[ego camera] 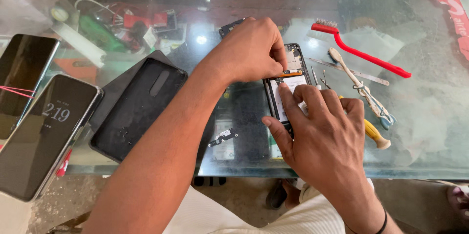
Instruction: The person is repairing a disassembled smartphone on a glass table. They use a screwdriver to remove screws and a yellow plastic tool to pry open parts. They then connect a ribbon cable to the motherboard and reposition internal components.
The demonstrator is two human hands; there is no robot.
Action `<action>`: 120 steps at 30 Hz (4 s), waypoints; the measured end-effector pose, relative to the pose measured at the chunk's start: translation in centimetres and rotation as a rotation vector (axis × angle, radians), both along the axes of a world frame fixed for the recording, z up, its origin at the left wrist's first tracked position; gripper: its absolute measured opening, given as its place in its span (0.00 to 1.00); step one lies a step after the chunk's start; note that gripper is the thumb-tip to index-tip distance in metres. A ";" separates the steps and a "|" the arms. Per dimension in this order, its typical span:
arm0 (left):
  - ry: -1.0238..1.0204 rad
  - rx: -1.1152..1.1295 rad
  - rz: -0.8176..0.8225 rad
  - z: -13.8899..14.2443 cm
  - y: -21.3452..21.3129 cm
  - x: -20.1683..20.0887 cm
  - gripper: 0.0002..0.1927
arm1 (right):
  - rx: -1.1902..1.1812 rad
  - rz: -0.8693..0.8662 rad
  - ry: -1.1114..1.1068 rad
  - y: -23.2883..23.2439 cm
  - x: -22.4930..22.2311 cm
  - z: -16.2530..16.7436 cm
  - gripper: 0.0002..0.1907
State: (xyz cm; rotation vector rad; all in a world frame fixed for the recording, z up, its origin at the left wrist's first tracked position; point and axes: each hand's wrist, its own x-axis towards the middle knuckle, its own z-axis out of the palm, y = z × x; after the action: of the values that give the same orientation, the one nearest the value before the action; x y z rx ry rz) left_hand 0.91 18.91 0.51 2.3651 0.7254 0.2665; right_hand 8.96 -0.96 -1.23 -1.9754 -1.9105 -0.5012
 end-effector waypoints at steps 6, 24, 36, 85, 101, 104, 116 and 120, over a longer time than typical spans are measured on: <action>-0.058 -0.002 -0.014 0.1 0.1 0.4 0.07 | 0.014 0.002 0.029 0.0 0.3 -0.1 0.26; -0.037 -0.043 -0.038 0.6 -0.3 -0.8 0.07 | 0.065 0.018 0.067 -0.6 0.2 0.2 0.24; -0.026 -0.033 0.020 0.0 -0.2 0.3 0.06 | 0.090 0.000 0.084 -0.7 0.2 -0.3 0.23; -0.050 0.350 0.115 0.1 -2.3 -2.0 0.07 | 0.161 0.083 2.287 -12.5 -2.8 -4.0 0.28; 0.089 0.293 0.426 0.5 -7.0 -3.2 0.23 | 0.194 0.153 2.227 -13.7 -2.9 -2.8 0.30; 0.008 0.157 0.485 1.6 -7.9 -4.3 0.25 | 0.206 0.116 2.216 -14.1 -3.3 -3.2 0.30; -0.793 -0.633 0.370 0.5 -12.6 -6.2 0.15 | 0.318 0.268 2.162 -15.6 -5.3 -3.6 0.28; -0.836 -0.630 0.337 0.7 -13.9 -7.6 0.15 | 0.374 0.251 2.051 -16.4 -4.9 -3.4 0.28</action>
State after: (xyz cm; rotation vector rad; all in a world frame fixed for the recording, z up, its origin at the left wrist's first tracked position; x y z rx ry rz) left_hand -6.64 5.04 1.26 1.3406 0.6452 0.9429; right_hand 4.02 -17.36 -4.66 -0.8632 -0.5042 0.8981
